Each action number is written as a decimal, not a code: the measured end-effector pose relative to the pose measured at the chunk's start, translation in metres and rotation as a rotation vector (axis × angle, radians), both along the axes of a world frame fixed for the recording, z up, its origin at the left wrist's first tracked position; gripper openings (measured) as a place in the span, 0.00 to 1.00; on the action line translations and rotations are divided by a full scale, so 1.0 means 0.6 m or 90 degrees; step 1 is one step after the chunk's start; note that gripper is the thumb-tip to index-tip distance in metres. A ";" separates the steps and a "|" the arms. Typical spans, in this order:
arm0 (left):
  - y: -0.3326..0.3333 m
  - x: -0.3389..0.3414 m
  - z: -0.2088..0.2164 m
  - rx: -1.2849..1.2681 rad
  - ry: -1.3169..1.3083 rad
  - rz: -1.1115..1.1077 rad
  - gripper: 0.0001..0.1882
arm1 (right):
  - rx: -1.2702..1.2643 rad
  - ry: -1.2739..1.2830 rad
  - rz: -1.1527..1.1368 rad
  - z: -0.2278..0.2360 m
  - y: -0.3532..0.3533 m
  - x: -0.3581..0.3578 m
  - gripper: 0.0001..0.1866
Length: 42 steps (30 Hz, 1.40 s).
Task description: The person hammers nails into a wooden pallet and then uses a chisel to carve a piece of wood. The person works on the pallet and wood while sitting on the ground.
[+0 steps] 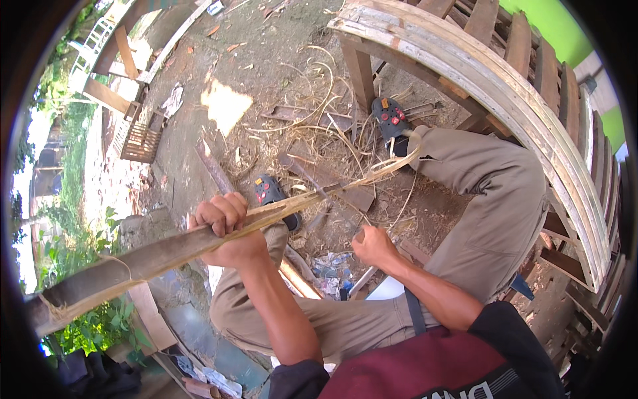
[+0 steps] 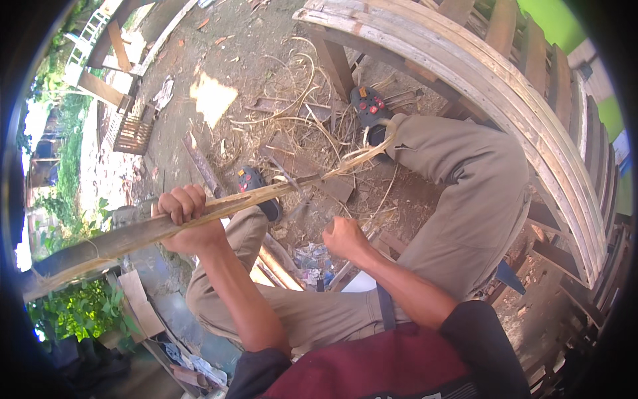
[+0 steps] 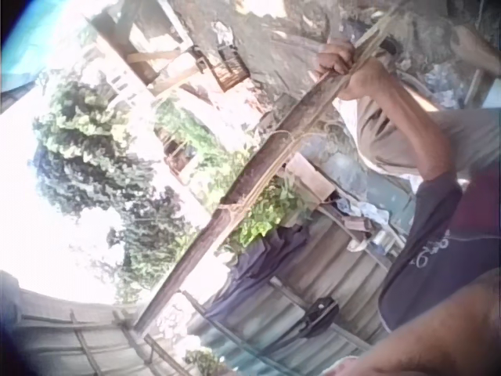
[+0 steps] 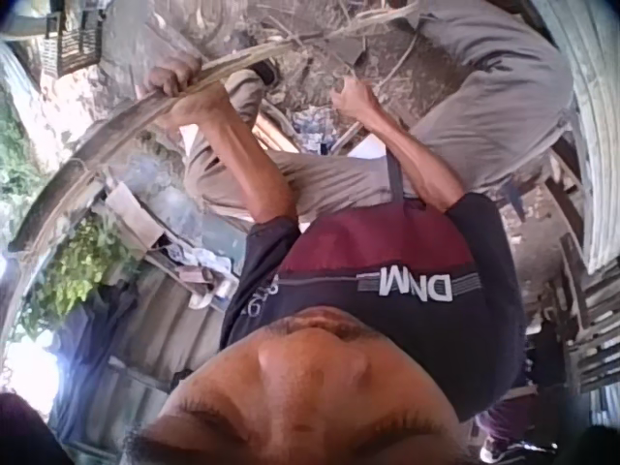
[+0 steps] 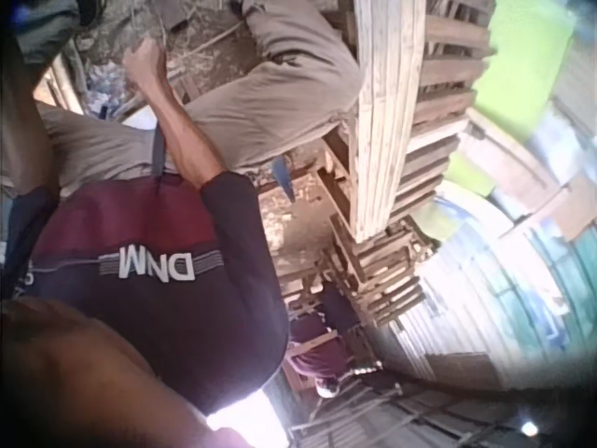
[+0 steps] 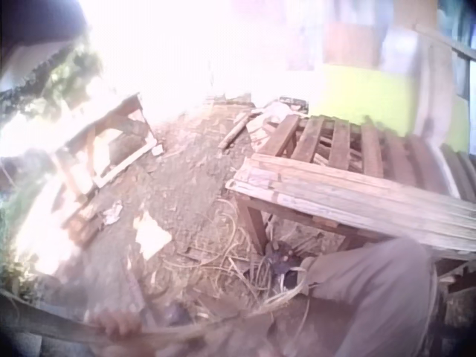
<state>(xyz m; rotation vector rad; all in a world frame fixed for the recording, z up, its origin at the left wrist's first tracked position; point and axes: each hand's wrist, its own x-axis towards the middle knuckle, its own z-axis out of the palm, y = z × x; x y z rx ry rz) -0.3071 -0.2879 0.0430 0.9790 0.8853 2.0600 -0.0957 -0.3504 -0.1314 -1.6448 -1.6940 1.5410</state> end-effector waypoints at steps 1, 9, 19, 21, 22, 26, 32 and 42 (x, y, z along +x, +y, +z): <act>-0.001 -0.001 0.001 0.020 0.002 -0.018 0.25 | -0.013 0.022 0.001 0.007 -0.008 -0.005 0.11; -0.012 0.019 -0.004 -0.009 0.003 0.018 0.25 | -0.122 -0.025 0.069 -0.042 0.012 0.008 0.19; -0.010 0.020 0.003 -0.014 0.033 0.045 0.22 | 0.031 0.015 0.040 -0.032 0.000 -0.006 0.12; -0.013 0.001 -0.005 0.023 0.044 0.011 0.23 | -0.007 -0.051 0.072 -0.020 0.006 -0.011 0.13; -0.014 -0.008 -0.011 0.038 0.051 -0.004 0.24 | 0.007 -0.003 0.074 0.006 0.017 -0.018 0.14; -0.013 0.008 -0.007 0.013 -0.010 0.040 0.24 | 0.015 0.078 0.075 0.036 0.003 -0.019 0.16; -0.017 -0.020 -0.011 0.011 0.037 0.028 0.23 | -0.019 0.018 0.040 0.025 0.027 -0.014 0.16; -0.026 -0.014 -0.007 -0.001 0.050 0.025 0.23 | 0.023 0.049 0.055 0.040 -0.003 -0.021 0.16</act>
